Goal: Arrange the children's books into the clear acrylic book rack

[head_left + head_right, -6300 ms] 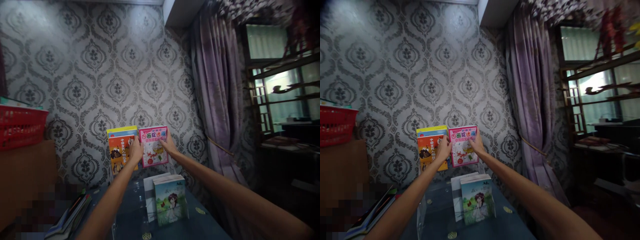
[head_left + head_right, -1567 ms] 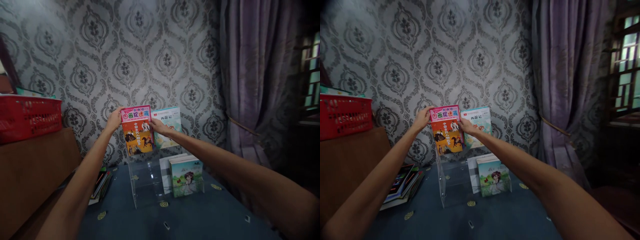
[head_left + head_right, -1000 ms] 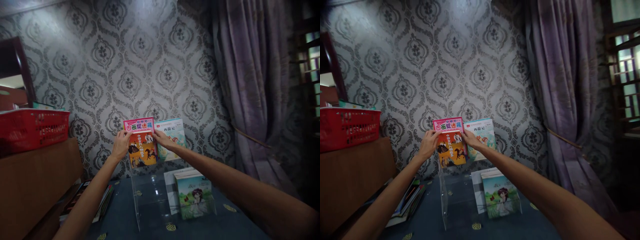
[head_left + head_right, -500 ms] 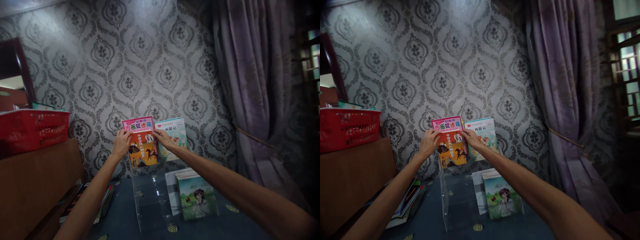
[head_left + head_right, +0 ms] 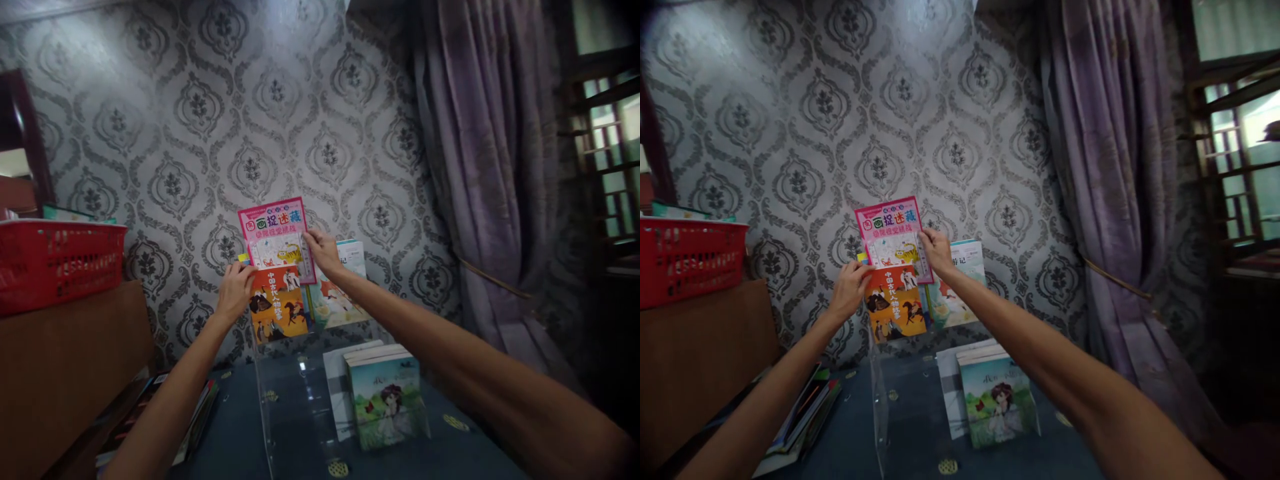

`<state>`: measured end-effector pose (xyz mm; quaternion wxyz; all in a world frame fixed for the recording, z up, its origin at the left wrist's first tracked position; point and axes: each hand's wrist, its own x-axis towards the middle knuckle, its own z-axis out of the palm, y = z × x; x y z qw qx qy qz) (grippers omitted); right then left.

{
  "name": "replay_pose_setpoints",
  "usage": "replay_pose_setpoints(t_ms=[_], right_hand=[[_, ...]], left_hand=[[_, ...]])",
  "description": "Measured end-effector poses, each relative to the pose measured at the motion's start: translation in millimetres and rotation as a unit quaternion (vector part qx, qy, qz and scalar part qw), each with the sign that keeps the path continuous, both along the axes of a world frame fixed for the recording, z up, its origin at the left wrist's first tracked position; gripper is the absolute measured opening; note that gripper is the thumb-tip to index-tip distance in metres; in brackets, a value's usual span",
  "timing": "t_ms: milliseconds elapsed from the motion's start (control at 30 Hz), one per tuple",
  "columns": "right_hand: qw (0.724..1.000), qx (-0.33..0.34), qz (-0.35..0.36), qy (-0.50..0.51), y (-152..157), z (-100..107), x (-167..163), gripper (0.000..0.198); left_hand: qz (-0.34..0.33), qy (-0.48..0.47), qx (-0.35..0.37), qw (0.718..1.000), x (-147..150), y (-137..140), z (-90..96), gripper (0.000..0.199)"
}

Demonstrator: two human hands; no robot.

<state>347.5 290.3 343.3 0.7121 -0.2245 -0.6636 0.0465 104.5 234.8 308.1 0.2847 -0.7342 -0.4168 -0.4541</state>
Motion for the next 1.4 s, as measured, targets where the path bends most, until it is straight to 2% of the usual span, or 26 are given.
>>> replay_pose_setpoints(t_ms=[67, 233, 333, 433, 567, 667, 800, 900, 1000, 1133, 1400], right_hand=[[1.000, 0.019, 0.001, -0.008, -6.3, 9.4, 6.3, 0.032], [0.995, 0.078, -0.039, 0.044, -28.3, 11.8, 18.5, 0.034], [0.988, 0.132, -0.068, 0.053, -45.8, 21.7, 27.6, 0.034], [0.981, 0.171, -0.082, 0.051, -69.2, 35.8, 35.3, 0.034], [0.977, 0.179, -0.109, 0.027, -98.7, 35.8, 35.7, 0.039], [0.982, 0.153, -0.111, 0.006, -104.4, 13.2, 29.4, 0.040], [0.995, 0.075, -0.061, -0.006, -92.3, -39.3, 15.4, 0.039], [1.000, 0.003, -0.006, -0.024, -79.4, -80.0, 4.7, 0.037], [0.996, -0.063, 0.029, -0.054, -66.8, -109.8, -2.2, 0.038], [0.990, -0.106, 0.061, -0.066, -52.8, -128.4, -4.5, 0.038], [0.990, -0.118, 0.054, -0.057, -44.8, -136.8, 3.7, 0.040]], left_hand=[[-0.002, -0.006, -0.008, 1.000, 1.6, 0.7, 3.5, 0.022], [0.029, -0.005, -0.050, 0.998, 4.5, -1.5, 17.6, 0.014], [0.037, -0.012, -0.040, 0.998, 9.2, -2.0, 29.7, 0.025], [0.017, -0.013, -0.020, 1.000, 18.6, -1.3, 39.6, 0.032], [0.023, 0.021, -0.016, 0.999, 30.4, -5.1, 36.8, 0.035], [0.013, 0.040, -0.016, 0.999, 28.9, -13.7, 20.7, 0.038], [0.007, -0.001, -0.032, 0.999, 10.3, -28.8, -14.0, 0.034], [-0.014, -0.022, -0.097, 0.995, -7.3, -35.9, -45.2, 0.029], [-0.044, -0.035, -0.151, 0.987, -19.6, -35.0, -71.6, 0.028], [-0.058, -0.051, -0.164, 0.983, -24.1, -26.9, -87.7, 0.025], [-0.036, -0.032, -0.197, 0.979, -20.6, -21.9, -92.6, 0.018]])
